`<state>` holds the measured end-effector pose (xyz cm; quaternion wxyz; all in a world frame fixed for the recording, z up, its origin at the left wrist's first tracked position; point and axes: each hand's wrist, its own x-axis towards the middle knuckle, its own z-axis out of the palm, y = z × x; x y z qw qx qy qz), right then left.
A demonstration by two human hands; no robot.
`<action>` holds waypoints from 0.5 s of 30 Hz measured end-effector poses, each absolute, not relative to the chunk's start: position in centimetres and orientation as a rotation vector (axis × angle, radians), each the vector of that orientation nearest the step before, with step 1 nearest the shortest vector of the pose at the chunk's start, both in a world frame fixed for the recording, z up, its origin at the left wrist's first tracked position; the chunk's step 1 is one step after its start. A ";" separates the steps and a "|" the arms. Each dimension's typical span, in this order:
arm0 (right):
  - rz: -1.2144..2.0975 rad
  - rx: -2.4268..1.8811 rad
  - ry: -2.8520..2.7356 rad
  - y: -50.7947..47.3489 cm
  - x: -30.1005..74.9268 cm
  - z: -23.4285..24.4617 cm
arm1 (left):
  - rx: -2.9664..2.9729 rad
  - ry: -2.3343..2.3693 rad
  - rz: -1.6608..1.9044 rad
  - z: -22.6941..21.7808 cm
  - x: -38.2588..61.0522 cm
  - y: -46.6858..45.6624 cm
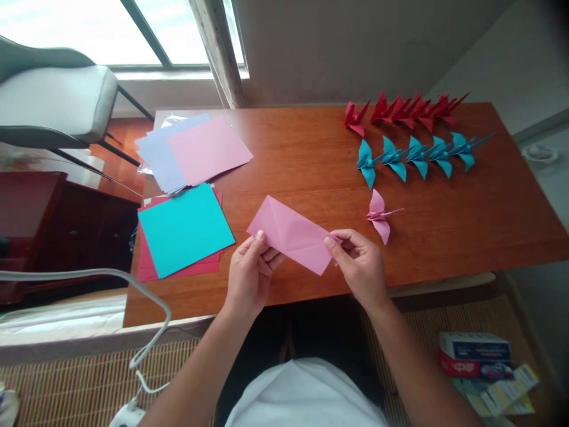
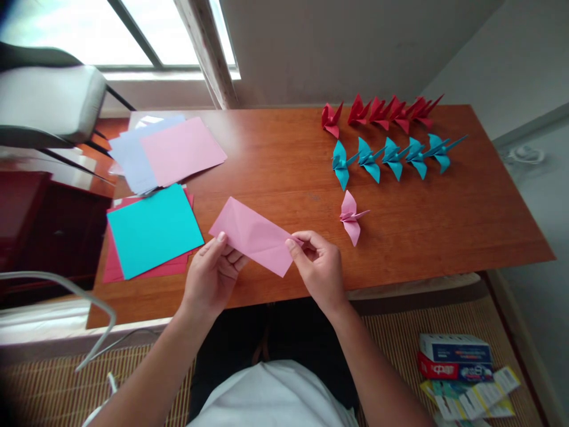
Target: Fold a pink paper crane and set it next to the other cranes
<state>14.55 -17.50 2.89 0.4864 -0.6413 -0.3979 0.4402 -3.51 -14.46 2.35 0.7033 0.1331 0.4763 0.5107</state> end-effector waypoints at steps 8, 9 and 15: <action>1.113 -1.595 -1.047 -17.8 15.0 2.9 | 0.323 1.104 1.256 1.8 -4.2 -13.9; 1.127 -1.595 -1.056 -17.8 15.0 2.9 | 0.315 1.105 1.271 1.8 -4.2 -13.8; 1.153 -1.586 -1.046 -17.7 14.5 2.7 | 0.258 1.073 1.293 1.8 -3.8 -14.0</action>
